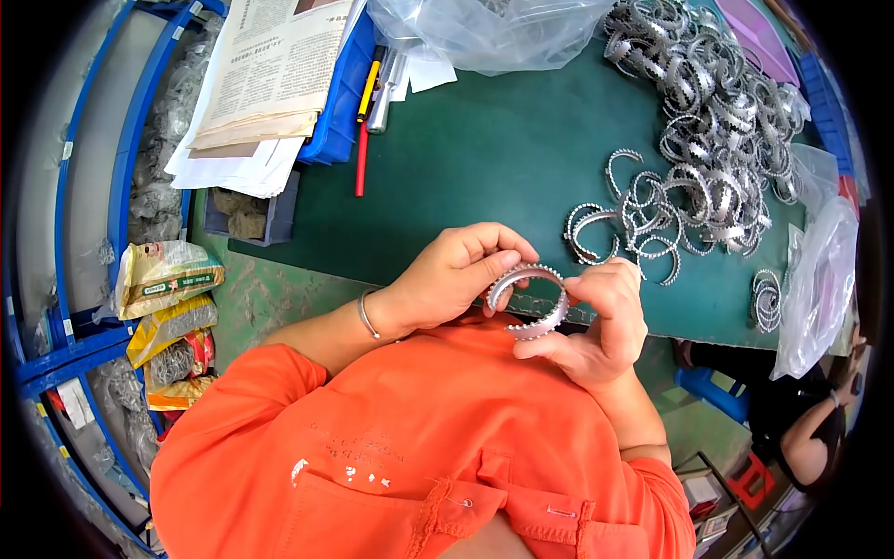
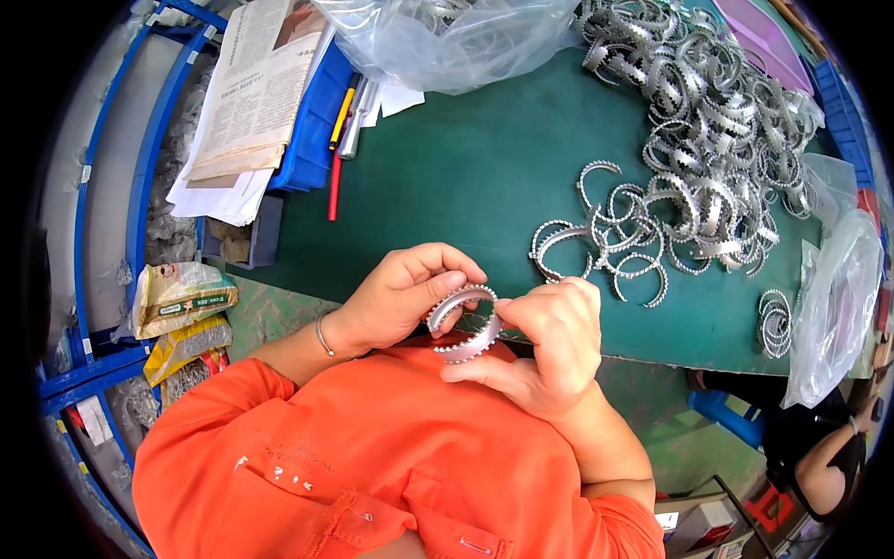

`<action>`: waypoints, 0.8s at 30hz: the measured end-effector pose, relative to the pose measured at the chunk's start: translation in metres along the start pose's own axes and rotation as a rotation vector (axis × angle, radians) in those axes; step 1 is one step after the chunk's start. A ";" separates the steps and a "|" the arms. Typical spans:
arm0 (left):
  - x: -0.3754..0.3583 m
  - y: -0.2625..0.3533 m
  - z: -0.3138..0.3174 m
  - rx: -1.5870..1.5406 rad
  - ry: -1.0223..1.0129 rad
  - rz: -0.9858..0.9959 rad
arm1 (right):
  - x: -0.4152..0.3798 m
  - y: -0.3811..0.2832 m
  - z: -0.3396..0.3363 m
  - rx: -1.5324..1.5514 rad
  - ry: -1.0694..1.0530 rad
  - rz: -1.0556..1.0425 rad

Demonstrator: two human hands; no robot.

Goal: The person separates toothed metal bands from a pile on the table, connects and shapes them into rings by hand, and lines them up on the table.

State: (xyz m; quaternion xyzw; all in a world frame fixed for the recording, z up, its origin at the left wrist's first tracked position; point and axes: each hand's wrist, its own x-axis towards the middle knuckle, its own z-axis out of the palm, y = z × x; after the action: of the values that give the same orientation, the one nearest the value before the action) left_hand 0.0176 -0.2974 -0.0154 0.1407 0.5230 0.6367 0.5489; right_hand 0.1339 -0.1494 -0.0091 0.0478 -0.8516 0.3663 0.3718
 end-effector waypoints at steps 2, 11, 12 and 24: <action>-0.002 0.002 -0.002 0.047 0.016 0.021 | -0.004 0.003 0.000 0.032 0.003 0.042; -0.003 0.002 -0.003 -0.012 0.057 0.108 | -0.026 0.008 0.000 0.200 0.022 0.359; -0.002 0.002 -0.003 -0.014 0.052 0.106 | -0.026 0.008 0.000 0.212 0.022 0.362; -0.003 0.004 -0.002 -0.052 0.043 0.113 | -0.029 0.008 -0.005 0.281 -0.014 0.478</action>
State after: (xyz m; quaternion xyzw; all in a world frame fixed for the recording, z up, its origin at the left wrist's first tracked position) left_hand 0.0151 -0.3001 -0.0122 0.1417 0.5092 0.6829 0.5042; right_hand 0.1543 -0.1459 -0.0312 -0.1007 -0.7820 0.5579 0.2589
